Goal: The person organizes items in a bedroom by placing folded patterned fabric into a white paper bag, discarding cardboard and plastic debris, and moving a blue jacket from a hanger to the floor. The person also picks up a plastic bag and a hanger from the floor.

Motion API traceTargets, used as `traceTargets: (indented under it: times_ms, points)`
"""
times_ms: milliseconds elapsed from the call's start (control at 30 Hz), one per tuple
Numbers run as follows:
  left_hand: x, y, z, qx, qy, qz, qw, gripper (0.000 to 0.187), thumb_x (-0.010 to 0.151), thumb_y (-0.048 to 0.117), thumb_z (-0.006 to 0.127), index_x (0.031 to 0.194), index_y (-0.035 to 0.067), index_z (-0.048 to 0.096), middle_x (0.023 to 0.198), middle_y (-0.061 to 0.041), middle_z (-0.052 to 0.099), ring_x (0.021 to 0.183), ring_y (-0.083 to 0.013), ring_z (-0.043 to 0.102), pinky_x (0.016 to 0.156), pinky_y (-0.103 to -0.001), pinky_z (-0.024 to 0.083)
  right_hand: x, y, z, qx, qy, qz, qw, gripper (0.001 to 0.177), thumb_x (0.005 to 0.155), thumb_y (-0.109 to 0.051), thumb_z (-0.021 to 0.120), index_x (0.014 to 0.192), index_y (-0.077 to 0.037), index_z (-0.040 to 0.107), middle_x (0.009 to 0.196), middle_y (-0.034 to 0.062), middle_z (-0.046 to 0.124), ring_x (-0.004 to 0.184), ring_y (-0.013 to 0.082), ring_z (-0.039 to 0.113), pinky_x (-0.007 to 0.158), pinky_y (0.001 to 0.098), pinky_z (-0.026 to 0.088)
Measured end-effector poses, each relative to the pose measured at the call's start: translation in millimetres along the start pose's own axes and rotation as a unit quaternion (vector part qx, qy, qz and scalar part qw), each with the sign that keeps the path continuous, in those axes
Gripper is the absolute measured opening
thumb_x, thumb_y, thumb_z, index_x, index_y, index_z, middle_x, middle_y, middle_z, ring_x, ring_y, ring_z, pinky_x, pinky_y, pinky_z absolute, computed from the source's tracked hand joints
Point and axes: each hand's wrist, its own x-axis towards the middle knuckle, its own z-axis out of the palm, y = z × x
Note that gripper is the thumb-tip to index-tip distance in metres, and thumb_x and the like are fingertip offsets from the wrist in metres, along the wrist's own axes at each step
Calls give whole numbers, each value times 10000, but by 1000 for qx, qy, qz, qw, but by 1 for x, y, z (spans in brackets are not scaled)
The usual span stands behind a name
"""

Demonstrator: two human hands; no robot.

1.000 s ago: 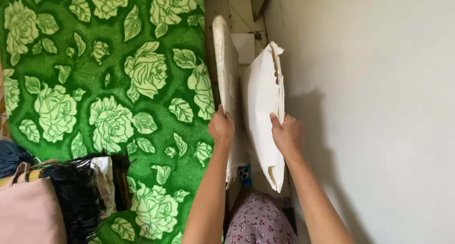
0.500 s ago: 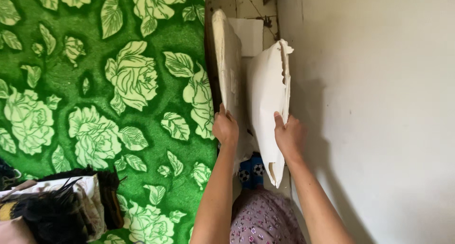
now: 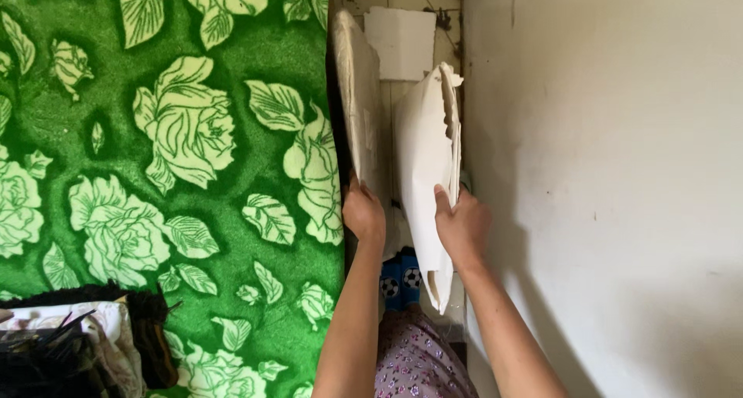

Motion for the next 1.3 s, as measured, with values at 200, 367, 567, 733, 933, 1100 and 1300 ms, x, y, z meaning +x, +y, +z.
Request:
traceTargets:
  times_ms: [200, 367, 567, 733, 933, 1100, 1300]
  points:
    - [6, -9, 9, 82, -60, -37, 994, 483, 980, 150, 584, 1423, -39, 537, 1138, -249, 723, 984, -386, 718, 849, -474, 582, -5, -3, 6, -29, -31, 1, 999, 301, 967, -284, 649, 981, 1, 742, 815, 258, 710, 766, 437, 699, 721, 507, 546]
    - [0, 12, -13, 99, -71, 7, 992, 659, 985, 285, 558, 1510, -76, 391, 1396, -259, 543, 1142, -411, 633, 900, -460, 551, -18, -10, -4, -6, 16, -14, 1000, 266, 967, -231, 639, 976, 17, 737, 789, 264, 697, 716, 444, 695, 682, 514, 544]
    - [-12, 104, -89, -14, -158, 21, 987, 863, 961, 720, 286, 1530, 99, 475, 1466, -248, 550, 1292, -429, 584, 1077, -502, 467, -33, -36, -44, 31, -2, 62, 998, 282, 964, -246, 626, 1055, -1, 733, 644, 247, 661, 578, 403, 679, 601, 495, 518]
    - [-26, 211, -159, -46, -221, 87, 970, 1204, 730, 924, 340, 1587, 78, 326, 1383, -234, 605, 1286, -394, 582, 1047, -496, 445, -45, -64, -64, -6, -15, 56, 998, 268, 1009, -251, 577, 1057, -41, 736, 628, 207, 667, 513, 340, 675, 529, 470, 513]
    - [-29, 245, -187, 24, -180, 104, 978, 674, 872, 385, 646, 1369, -45, 495, 1109, -239, 737, 1029, -405, 728, 888, -482, 573, -50, -88, -67, -11, 74, -99, 992, 347, 968, -171, 569, 1269, -67, 707, 909, 187, 753, 701, 363, 698, 656, 475, 549]
    - [-27, 223, -182, -12, -64, 158, 985, 275, 896, 126, 602, 1137, 29, 695, 1006, -258, 737, 983, -456, 702, 878, -546, 543, -51, -82, -66, 27, -15, -153, 988, 522, 1007, -250, 564, 1494, -72, 501, 1293, 225, 671, 1002, 393, 693, 820, 466, 555]
    - [-37, 211, -208, -18, -18, 222, 975, 573, 802, 31, 616, 1373, 61, 586, 854, -263, 727, 831, -451, 714, 763, -544, 556, -25, -75, -78, 270, -270, -105, 918, 757, 978, -539, 460, 1578, -85, 367, 1506, 162, 533, 1318, 326, 572, 988, 483, 520]
